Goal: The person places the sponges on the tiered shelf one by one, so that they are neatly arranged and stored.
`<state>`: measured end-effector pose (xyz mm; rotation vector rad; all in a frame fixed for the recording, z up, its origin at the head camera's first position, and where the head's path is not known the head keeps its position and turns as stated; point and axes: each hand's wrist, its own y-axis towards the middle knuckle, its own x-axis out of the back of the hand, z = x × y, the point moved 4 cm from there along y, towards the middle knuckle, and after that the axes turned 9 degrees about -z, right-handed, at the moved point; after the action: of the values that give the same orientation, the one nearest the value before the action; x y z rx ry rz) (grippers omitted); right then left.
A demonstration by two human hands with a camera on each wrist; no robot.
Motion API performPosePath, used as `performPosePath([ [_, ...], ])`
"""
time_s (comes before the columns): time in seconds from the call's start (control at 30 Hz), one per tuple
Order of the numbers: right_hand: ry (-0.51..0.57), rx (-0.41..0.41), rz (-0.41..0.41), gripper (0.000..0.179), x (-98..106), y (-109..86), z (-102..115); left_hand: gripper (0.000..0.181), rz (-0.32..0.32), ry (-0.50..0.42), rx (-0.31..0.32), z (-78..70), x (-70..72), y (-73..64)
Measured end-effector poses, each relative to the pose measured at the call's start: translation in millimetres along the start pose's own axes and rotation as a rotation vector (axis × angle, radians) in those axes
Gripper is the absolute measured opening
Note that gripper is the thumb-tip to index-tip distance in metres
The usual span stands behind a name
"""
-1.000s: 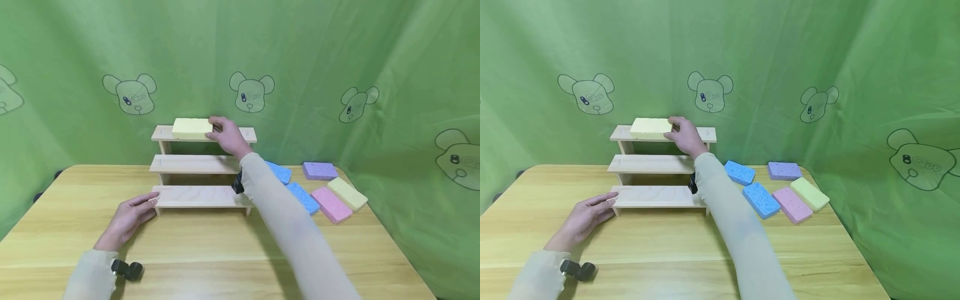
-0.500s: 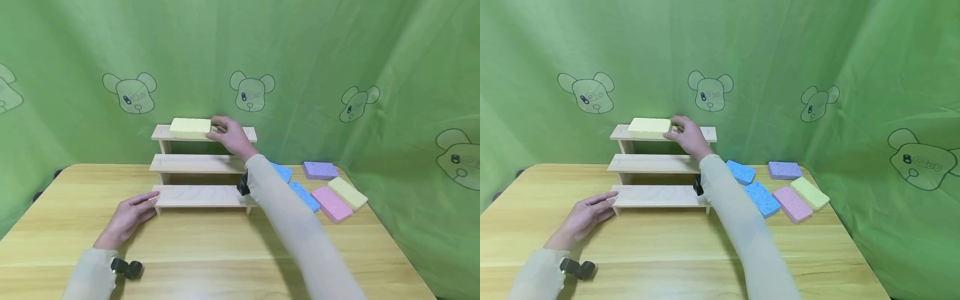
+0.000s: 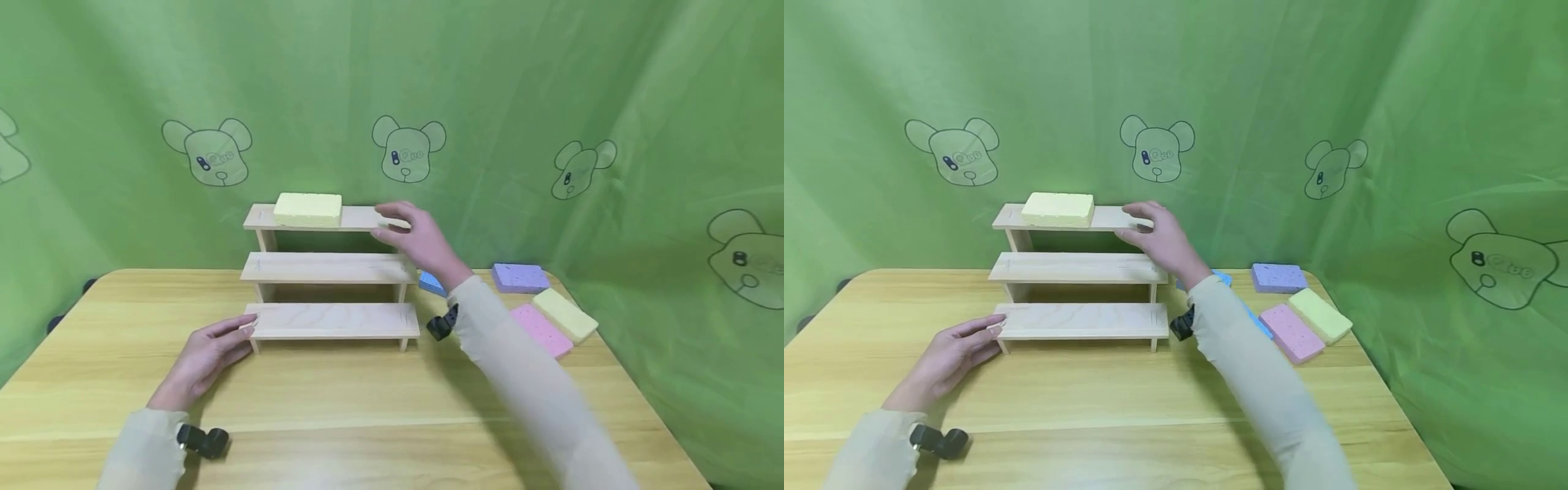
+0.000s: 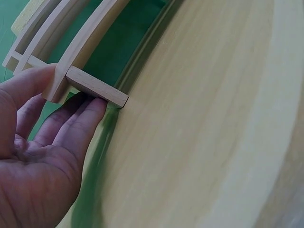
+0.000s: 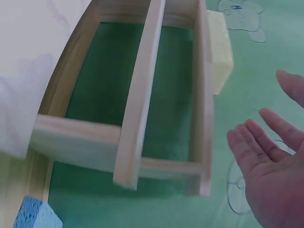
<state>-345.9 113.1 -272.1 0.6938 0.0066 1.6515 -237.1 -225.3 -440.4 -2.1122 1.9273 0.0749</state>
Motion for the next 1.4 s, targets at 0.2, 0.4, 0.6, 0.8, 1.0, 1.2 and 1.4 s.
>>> performPosePath([
  [0.2,-0.042,-0.045,-0.035,0.051,27,-24.4,0,0.036,0.001,0.012,-0.001,-1.5,-1.3,-0.9],
  [0.4,-0.116,-0.083,-0.038,0.054,50,-48.2,-5,0.034,-0.005,0.011,0.015,0.5,0.1,0.9],
  [0.6,-0.173,-0.120,-0.043,0.055,71,-70.2,-18,0.036,0.000,0.014,0.010,0.4,1.3,1.2],
  [0.8,-0.212,-0.199,-0.052,0.057,89,-95.9,-35,0.036,0.001,0.024,0.012,-0.6,1.7,0.7],
  [1.0,-0.249,-0.179,-0.085,0.058,108,-122.8,-47,0.039,0.008,0.021,0.012,-1.0,-0.3,0.5],
  [1.2,-0.406,-0.149,-0.107,0.060,123,-147.2,-69,0.042,0.017,0.018,-0.002,-1.1,-0.4,0.1],
  [1.4,-0.534,-0.201,-0.057,0.067,123,-164.9,-97,0.043,0.025,0.023,-0.005,0.1,0.0,0.5],
])
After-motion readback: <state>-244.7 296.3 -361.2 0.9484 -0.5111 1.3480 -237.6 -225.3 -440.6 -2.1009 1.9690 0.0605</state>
